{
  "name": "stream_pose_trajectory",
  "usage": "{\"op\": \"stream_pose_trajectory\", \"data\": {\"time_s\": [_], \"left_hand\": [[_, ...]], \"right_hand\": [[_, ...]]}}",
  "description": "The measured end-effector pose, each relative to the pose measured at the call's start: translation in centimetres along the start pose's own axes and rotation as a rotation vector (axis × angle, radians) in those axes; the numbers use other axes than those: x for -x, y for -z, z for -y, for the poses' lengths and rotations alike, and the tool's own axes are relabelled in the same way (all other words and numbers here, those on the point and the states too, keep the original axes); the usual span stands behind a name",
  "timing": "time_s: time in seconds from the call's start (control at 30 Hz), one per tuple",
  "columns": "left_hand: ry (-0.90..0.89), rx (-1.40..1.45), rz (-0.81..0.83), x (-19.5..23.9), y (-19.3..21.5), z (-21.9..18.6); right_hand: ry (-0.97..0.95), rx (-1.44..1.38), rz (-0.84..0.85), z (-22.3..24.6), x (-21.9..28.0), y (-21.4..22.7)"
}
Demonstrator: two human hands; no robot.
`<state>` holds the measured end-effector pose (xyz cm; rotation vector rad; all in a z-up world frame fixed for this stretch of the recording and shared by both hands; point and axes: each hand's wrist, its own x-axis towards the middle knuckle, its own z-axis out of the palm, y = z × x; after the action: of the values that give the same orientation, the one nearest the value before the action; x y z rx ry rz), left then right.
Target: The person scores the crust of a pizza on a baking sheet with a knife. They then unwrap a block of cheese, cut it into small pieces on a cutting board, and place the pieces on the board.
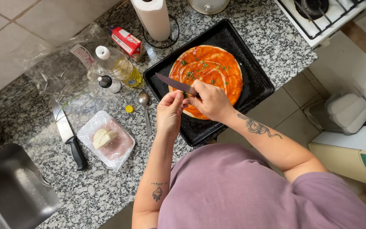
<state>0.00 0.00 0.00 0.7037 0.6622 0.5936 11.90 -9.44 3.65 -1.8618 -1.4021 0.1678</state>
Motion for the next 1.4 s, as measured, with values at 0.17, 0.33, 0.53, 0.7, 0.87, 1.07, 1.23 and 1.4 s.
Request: {"op": "stream_pose_trajectory", "data": {"time_s": [0.17,0.33,0.53,0.7,0.87,1.07,1.23,1.4], "left_hand": [[0.021,-0.090,0.050,0.4,0.1,-0.2],[0.041,-0.171,0.109,0.7,0.7,-0.5],[0.052,-0.215,0.160,1.7,-0.3,-2.3],[0.054,-0.220,0.180,1.7,-0.1,-2.1],[0.051,-0.236,0.173,2.0,-0.3,-2.4],[0.055,-0.197,0.155,1.4,0.5,-1.0],[0.044,-0.196,0.144,0.8,0.8,0.3],[0.066,-0.137,0.117,1.0,-0.9,-0.4]], "right_hand": [[0.006,-0.062,0.013,0.8,0.5,1.0],[-0.011,-0.088,0.055,1.2,0.9,1.4],[-0.014,-0.113,0.053,2.7,0.4,2.4],[-0.007,-0.061,0.044,2.6,0.6,1.9],[0.015,-0.041,0.010,2.5,0.6,1.7],[0.009,-0.033,-0.023,2.0,0.7,1.1],[-0.048,-0.029,-0.033,2.0,0.7,0.8],[-0.118,0.041,-0.073,1.3,1.0,0.6]]}}
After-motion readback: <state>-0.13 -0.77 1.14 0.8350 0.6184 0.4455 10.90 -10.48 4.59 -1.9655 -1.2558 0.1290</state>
